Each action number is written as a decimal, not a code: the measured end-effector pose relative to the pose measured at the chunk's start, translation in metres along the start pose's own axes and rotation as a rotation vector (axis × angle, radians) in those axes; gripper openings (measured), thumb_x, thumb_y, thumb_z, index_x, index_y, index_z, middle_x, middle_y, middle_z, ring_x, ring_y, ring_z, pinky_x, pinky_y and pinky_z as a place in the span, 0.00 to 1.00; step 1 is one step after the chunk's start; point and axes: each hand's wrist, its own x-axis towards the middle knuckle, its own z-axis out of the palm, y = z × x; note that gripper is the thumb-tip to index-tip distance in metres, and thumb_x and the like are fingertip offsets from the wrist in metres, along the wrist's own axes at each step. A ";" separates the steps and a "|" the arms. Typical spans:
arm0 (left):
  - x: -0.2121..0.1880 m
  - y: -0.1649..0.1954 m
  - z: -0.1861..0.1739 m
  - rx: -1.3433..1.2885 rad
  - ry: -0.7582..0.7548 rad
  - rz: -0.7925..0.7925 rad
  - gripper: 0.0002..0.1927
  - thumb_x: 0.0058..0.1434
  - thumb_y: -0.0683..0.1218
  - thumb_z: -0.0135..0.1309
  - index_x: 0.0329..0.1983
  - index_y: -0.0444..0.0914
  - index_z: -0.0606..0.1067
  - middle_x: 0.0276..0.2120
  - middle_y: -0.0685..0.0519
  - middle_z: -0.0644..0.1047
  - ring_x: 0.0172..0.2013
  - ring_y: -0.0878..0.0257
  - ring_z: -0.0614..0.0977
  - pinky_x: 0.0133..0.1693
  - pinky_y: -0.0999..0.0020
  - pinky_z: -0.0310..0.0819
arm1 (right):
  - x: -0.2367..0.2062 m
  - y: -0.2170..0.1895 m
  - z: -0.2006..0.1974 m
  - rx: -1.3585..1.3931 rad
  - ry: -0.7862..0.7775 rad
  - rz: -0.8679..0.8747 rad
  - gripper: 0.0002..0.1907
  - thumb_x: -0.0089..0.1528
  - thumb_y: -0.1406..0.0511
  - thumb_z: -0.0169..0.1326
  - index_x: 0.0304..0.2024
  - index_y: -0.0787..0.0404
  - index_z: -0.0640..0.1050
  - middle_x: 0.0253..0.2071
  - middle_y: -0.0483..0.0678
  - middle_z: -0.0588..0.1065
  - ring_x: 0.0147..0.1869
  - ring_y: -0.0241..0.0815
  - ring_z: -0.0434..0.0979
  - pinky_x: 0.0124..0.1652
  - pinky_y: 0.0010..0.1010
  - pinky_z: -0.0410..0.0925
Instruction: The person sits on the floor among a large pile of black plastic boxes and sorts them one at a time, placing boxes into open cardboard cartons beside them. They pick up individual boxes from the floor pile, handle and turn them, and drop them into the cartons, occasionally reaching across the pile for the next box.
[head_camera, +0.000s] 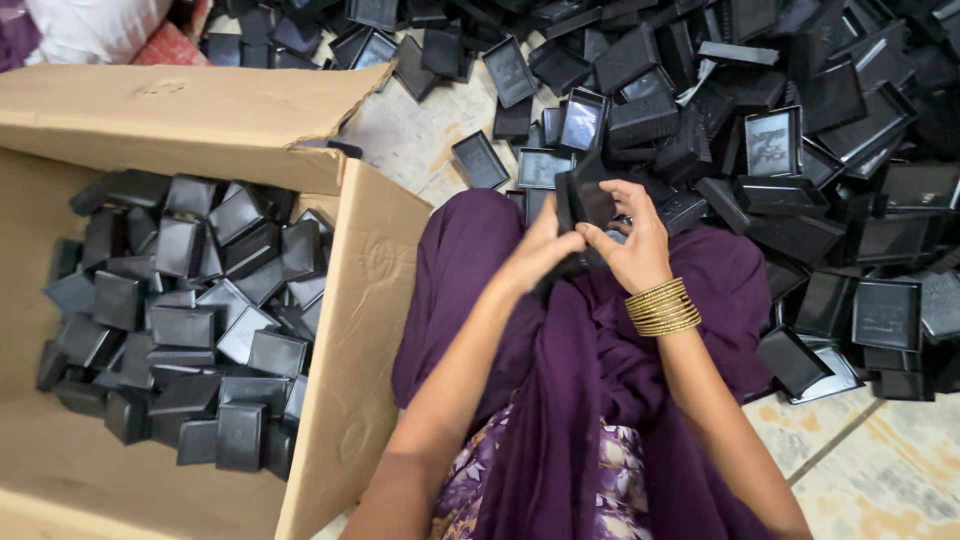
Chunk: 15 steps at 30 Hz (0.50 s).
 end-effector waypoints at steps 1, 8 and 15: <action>-0.003 -0.001 0.008 -0.166 0.032 -0.056 0.32 0.56 0.39 0.54 0.64 0.43 0.59 0.53 0.48 0.70 0.53 0.60 0.73 0.55 0.63 0.69 | -0.002 -0.006 -0.002 -0.047 -0.012 -0.028 0.32 0.55 0.67 0.67 0.61 0.58 0.71 0.58 0.52 0.72 0.59 0.44 0.76 0.53 0.35 0.73; -0.002 0.014 0.024 -0.549 0.194 0.064 0.33 0.75 0.63 0.36 0.75 0.41 0.57 0.63 0.51 0.69 0.62 0.61 0.72 0.64 0.63 0.66 | -0.013 -0.037 -0.014 -0.194 -0.019 -0.078 0.34 0.54 0.65 0.70 0.61 0.59 0.72 0.57 0.54 0.74 0.58 0.47 0.77 0.52 0.34 0.74; -0.007 0.029 0.029 -0.381 0.190 0.145 0.35 0.77 0.65 0.32 0.77 0.40 0.61 0.58 0.50 0.73 0.56 0.63 0.75 0.59 0.66 0.69 | -0.025 -0.049 -0.006 0.025 -0.062 0.094 0.38 0.57 0.61 0.67 0.69 0.57 0.69 0.56 0.57 0.78 0.60 0.48 0.80 0.54 0.35 0.73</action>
